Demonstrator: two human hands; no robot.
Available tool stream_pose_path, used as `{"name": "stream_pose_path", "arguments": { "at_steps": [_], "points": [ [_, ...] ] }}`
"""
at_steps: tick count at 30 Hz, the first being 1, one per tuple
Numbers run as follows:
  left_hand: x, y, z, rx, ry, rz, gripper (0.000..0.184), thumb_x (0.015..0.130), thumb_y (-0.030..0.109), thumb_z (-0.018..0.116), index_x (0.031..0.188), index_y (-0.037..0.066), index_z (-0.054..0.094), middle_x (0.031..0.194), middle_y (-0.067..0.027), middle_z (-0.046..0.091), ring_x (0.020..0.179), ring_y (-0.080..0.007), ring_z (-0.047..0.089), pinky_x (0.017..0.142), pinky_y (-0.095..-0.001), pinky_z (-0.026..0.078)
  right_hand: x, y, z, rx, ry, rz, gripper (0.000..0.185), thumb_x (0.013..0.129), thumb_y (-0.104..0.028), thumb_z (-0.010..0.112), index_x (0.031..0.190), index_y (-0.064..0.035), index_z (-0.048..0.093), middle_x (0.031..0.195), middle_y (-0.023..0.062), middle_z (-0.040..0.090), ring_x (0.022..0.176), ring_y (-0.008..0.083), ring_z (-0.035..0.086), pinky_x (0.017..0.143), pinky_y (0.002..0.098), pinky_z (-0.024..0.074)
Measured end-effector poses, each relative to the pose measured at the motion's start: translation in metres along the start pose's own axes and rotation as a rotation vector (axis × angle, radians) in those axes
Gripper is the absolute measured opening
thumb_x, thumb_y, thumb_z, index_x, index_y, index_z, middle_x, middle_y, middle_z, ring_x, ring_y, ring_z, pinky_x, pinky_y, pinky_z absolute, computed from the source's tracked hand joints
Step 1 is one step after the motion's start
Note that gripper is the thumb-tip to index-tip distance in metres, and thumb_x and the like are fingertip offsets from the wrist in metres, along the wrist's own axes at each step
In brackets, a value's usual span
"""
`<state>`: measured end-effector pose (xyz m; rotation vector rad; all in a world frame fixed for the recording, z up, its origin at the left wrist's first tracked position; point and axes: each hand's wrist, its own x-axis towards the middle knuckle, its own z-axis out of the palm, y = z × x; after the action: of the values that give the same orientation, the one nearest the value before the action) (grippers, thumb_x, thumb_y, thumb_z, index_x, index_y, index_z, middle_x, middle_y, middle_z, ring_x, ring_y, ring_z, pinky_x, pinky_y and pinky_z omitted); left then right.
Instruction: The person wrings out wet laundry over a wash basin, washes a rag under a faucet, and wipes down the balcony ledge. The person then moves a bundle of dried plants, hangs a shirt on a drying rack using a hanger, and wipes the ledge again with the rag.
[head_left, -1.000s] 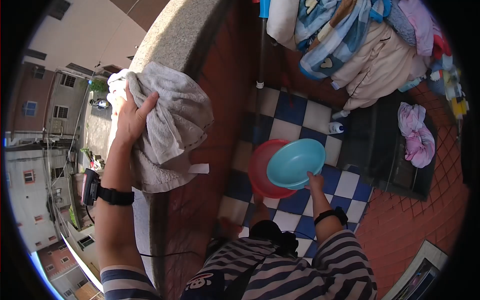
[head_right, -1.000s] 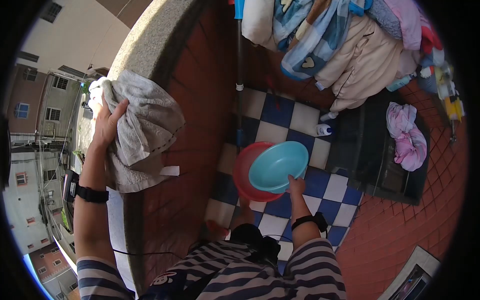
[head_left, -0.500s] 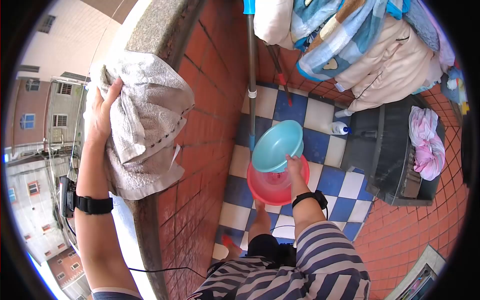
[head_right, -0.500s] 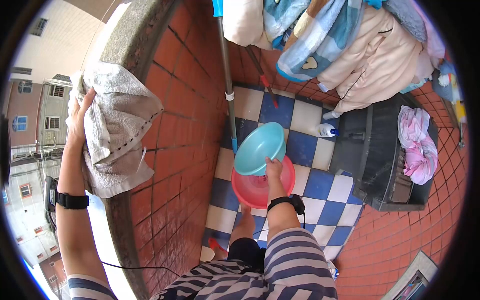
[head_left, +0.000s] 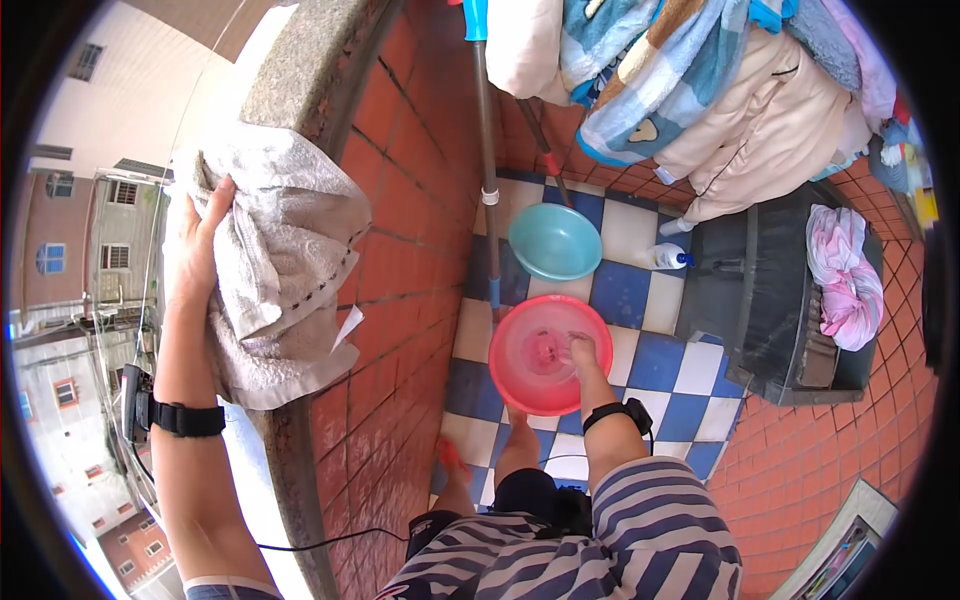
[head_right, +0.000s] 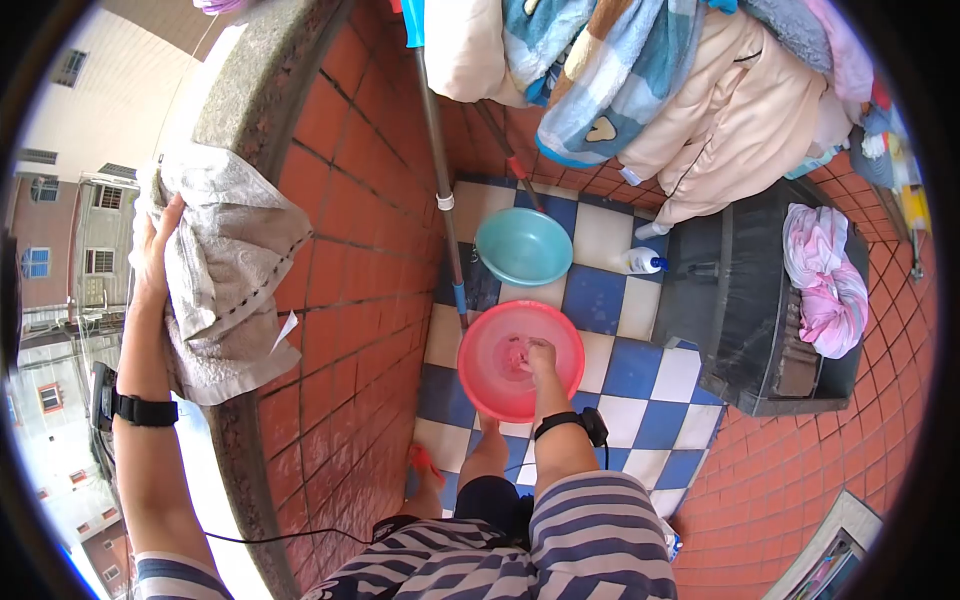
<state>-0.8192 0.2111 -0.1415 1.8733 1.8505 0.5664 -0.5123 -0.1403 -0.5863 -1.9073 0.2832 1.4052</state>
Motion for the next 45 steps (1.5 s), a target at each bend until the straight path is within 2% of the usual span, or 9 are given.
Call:
{"name": "stream_pose_path", "arguments": {
  "at_steps": [2,3,5,8,18,24,32,37,45],
  "points": [
    [0.004,-0.01,0.001,-0.183,-0.078,-0.114,0.093,0.075,0.061,0.057,0.137,-0.004,0.033,0.132,-0.0217,0.045,0.122,-0.03,0.043,0.103,-0.0361,0.03,-0.015,0.039,-0.022,-0.023,0.04,-0.015,0.015,0.085,-0.019,0.06,0.094,-0.0075,0.06,0.073,0.0039,0.057,0.059,0.0163,0.056,0.051,0.0353,0.0514],
    [0.004,-0.01,0.003,-0.214,-0.097,-0.088,0.089,0.077,0.06,0.056,0.136,-0.003,0.034,0.131,-0.0215,0.046,0.12,-0.0312,0.044,0.102,-0.0367,0.032,-0.018,0.057,-0.033,-0.079,0.017,0.082,0.032,0.088,-0.02,0.05,0.117,-0.007,0.054,0.102,0.0118,0.058,0.08,0.0306,0.062,0.065,0.045,0.0544],
    [-0.004,-0.002,0.001,0.092,0.061,0.052,0.086,0.077,0.06,0.056,0.132,-0.004,0.039,0.131,-0.025,0.045,0.12,-0.0355,0.045,0.102,-0.0378,0.033,-0.04,0.087,-0.053,-0.182,0.003,0.118,0.039,0.089,-0.023,0.053,0.124,-0.0063,0.05,0.112,0.0155,0.056,0.082,0.0355,0.062,0.067,0.0475,0.0544],
    [-0.013,0.015,-0.006,0.267,0.02,0.1,0.091,0.079,0.062,0.051,0.137,-0.005,0.031,0.136,-0.0269,0.038,0.129,-0.0365,0.034,0.106,-0.0386,0.025,0.005,0.194,-0.11,-0.309,-0.095,-0.086,0.041,0.085,-0.021,0.059,0.118,0.0027,0.05,0.1,0.0218,0.057,0.072,0.0365,0.063,0.055,0.0451,0.0548],
    [0.086,0.057,0.046,-0.007,-0.055,0.151,0.092,0.078,0.058,0.051,0.135,-0.01,0.026,0.126,-0.0321,0.047,0.121,-0.0391,0.045,0.102,-0.0386,0.034,-0.145,0.144,-0.182,0.023,0.232,0.218,0.029,0.082,-0.016,0.056,0.103,0.0043,0.053,0.083,0.0159,0.054,0.068,0.0335,0.062,0.053,0.0453,0.0545],
    [0.156,0.075,0.076,-0.159,-0.046,0.278,0.09,0.075,0.049,0.056,0.135,-0.011,0.026,0.124,-0.0325,0.048,0.12,-0.0394,0.046,0.102,-0.0387,0.034,-0.124,0.246,-0.187,-0.461,-0.237,0.281,0.03,0.081,-0.022,0.063,0.103,-0.002,0.061,0.092,0.0167,0.064,0.081,0.03,0.064,0.069,0.0431,0.0525],
    [0.13,0.089,0.058,-0.369,0.182,0.201,0.065,0.078,0.046,0.059,0.119,-0.003,0.049,0.11,-0.0259,0.059,0.105,-0.0362,0.057,0.092,-0.0393,0.042,-0.242,0.208,-0.17,-0.395,-0.137,0.126,0.028,0.082,-0.022,0.062,0.102,-0.0023,0.062,0.09,0.0159,0.064,0.08,0.0289,0.064,0.069,0.0416,0.0525],
    [0.061,0.102,0.045,0.104,0.108,-0.037,0.079,0.079,0.061,0.05,0.133,0.004,0.039,0.129,-0.0357,0.039,0.122,-0.0493,0.037,0.101,-0.0528,0.028,-0.28,0.164,-0.171,-0.345,-0.143,0.018,0.027,0.082,-0.022,0.061,0.101,-0.0024,0.063,0.089,0.0154,0.064,0.08,0.0282,0.064,0.069,0.0406,0.0525],
    [0.015,0.095,0.083,0.376,0.046,0.202,0.082,0.082,0.061,0.046,0.139,0.004,0.03,0.141,-0.0392,0.013,0.13,-0.059,0.007,0.105,-0.0613,0.01,-0.391,0.112,-0.27,-0.234,0.013,-0.02,0.026,0.083,-0.021,0.06,0.1,-0.0027,0.064,0.087,0.0146,0.064,0.079,0.0271,0.064,0.068,0.0391,0.0525]
  ]
}}
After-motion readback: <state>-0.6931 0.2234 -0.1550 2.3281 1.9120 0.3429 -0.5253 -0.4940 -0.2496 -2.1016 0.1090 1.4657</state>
